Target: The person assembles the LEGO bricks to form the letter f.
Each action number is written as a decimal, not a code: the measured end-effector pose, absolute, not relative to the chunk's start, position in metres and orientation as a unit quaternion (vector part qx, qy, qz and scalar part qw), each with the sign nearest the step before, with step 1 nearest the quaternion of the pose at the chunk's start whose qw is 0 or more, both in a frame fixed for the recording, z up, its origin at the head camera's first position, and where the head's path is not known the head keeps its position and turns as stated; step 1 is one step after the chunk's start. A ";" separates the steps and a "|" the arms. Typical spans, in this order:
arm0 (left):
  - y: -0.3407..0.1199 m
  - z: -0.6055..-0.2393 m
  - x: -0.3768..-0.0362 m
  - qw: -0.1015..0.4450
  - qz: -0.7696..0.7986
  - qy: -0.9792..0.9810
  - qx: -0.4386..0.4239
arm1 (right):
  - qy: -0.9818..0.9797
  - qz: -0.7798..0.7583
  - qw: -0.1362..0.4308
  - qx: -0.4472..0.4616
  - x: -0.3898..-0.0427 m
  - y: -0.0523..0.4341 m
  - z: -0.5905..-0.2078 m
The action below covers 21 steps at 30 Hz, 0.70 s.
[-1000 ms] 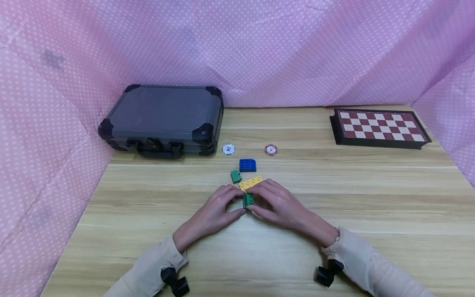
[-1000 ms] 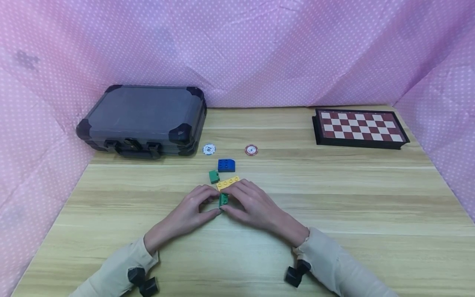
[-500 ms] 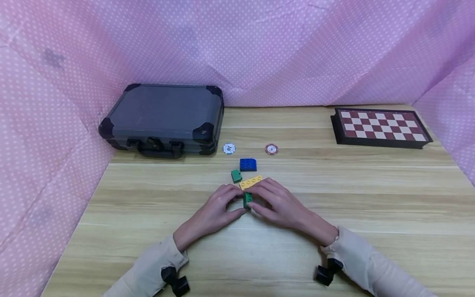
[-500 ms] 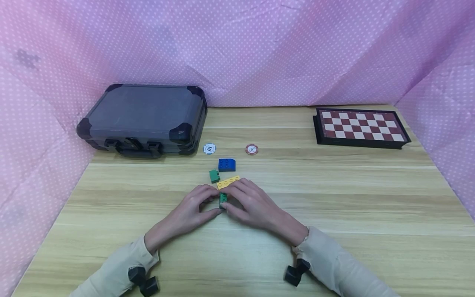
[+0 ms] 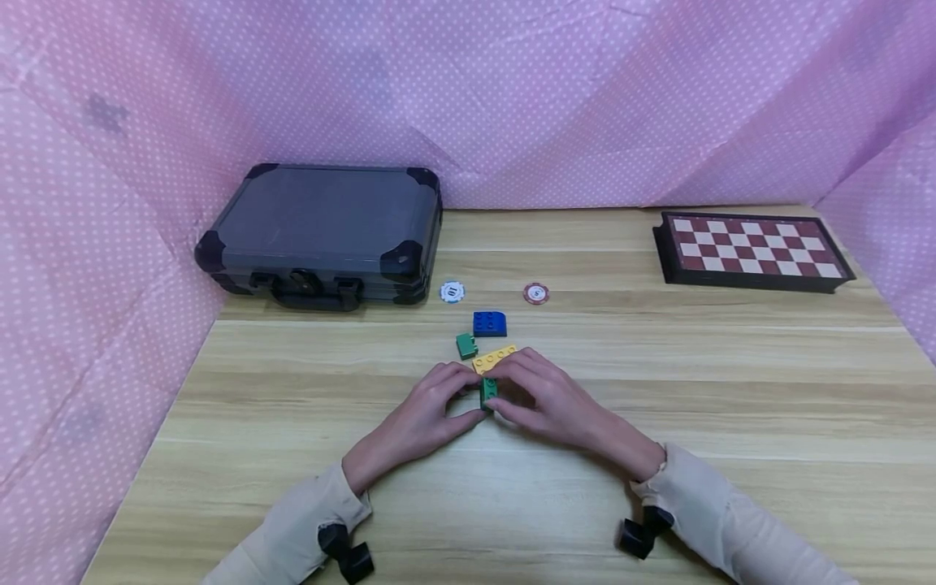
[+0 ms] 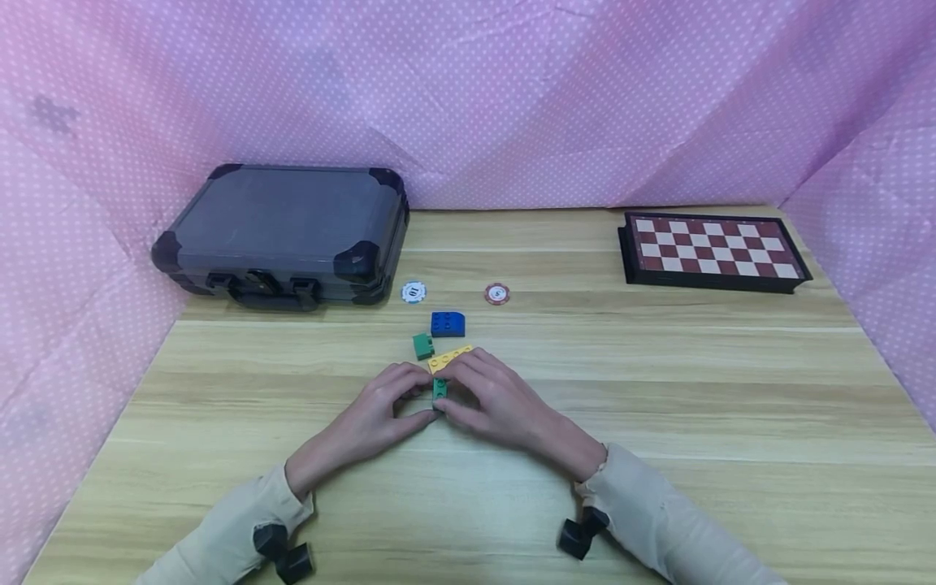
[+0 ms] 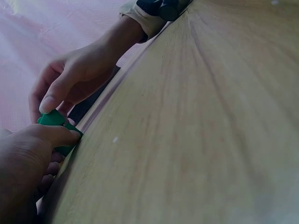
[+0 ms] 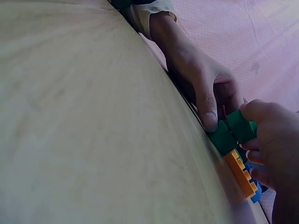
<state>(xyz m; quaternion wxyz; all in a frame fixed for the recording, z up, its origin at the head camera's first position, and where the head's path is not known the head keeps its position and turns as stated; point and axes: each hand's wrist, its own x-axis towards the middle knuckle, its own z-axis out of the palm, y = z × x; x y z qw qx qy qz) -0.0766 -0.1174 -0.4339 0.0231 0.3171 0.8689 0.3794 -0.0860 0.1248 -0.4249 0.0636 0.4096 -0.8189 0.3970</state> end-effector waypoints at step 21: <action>-0.117 -0.435 -0.077 0.024 0.379 0.870 0.313 | -0.814 0.352 0.072 0.457 -0.095 0.123 -0.421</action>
